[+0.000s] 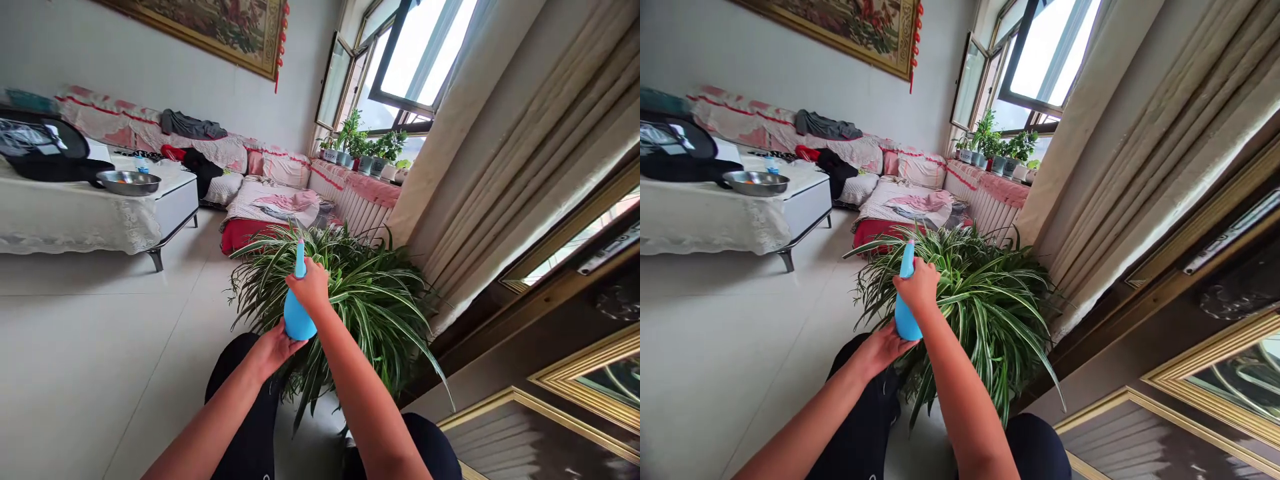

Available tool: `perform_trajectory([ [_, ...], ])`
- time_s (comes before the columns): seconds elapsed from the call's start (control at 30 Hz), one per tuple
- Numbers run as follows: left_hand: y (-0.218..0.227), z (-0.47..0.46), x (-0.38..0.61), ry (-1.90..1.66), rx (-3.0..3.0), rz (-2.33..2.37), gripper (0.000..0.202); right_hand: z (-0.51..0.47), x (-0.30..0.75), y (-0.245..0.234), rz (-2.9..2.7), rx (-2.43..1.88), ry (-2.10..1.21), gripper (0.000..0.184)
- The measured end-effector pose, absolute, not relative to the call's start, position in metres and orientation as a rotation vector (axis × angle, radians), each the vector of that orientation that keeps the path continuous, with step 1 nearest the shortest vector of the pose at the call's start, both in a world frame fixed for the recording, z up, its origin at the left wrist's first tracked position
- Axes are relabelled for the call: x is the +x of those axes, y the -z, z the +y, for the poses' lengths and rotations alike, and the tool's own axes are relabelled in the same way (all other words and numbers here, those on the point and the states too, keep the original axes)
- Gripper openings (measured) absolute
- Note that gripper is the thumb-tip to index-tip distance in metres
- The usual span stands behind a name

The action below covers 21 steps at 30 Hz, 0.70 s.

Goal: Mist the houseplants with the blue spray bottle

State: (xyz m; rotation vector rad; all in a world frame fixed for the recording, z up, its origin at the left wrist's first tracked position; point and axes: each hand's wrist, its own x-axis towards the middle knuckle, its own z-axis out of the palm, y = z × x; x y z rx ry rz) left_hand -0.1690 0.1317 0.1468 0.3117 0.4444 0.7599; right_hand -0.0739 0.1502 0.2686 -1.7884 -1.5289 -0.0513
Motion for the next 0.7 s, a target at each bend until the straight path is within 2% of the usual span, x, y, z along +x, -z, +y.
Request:
perform_trajectory([
  [0.17,-0.134,0.088,-0.212,-0.811,0.284,0.569,0.021,0.113,-0.097,-0.249,-1.463,-1.613,-0.168,0.005],
  [0.3,-0.115,0.062,-0.236,-0.759,0.272,0.609,0.024,0.095,-0.112,-0.225,-1.492,-1.576,-0.229,0.016],
  [0.4,-0.091,0.049,-0.243,-0.734,0.287,0.624,0.023,0.087,-0.115,-0.193,-1.437,-1.587,-0.307,0.014],
  [0.43,-0.080,0.046,-0.243,-0.737,0.286,0.635,0.030,0.086,-0.115,-0.181,-1.394,-1.595,-0.337,0.011],
  [0.57,-0.038,0.037,-0.232,-0.775,0.325,0.774,0.081,0.080,-0.110,-0.144,-1.289,-1.643,-0.378,0.011],
  [0.63,-0.026,0.036,-0.226,-0.787,0.441,0.860,0.091,0.073,-0.106,-0.140,-1.308,-1.621,-0.338,0.020],
  [0.7,-0.027,0.039,-0.225,-0.877,0.695,0.906,0.092,0.062,-0.102,-0.143,-1.347,-1.562,-0.291,0.031],
])
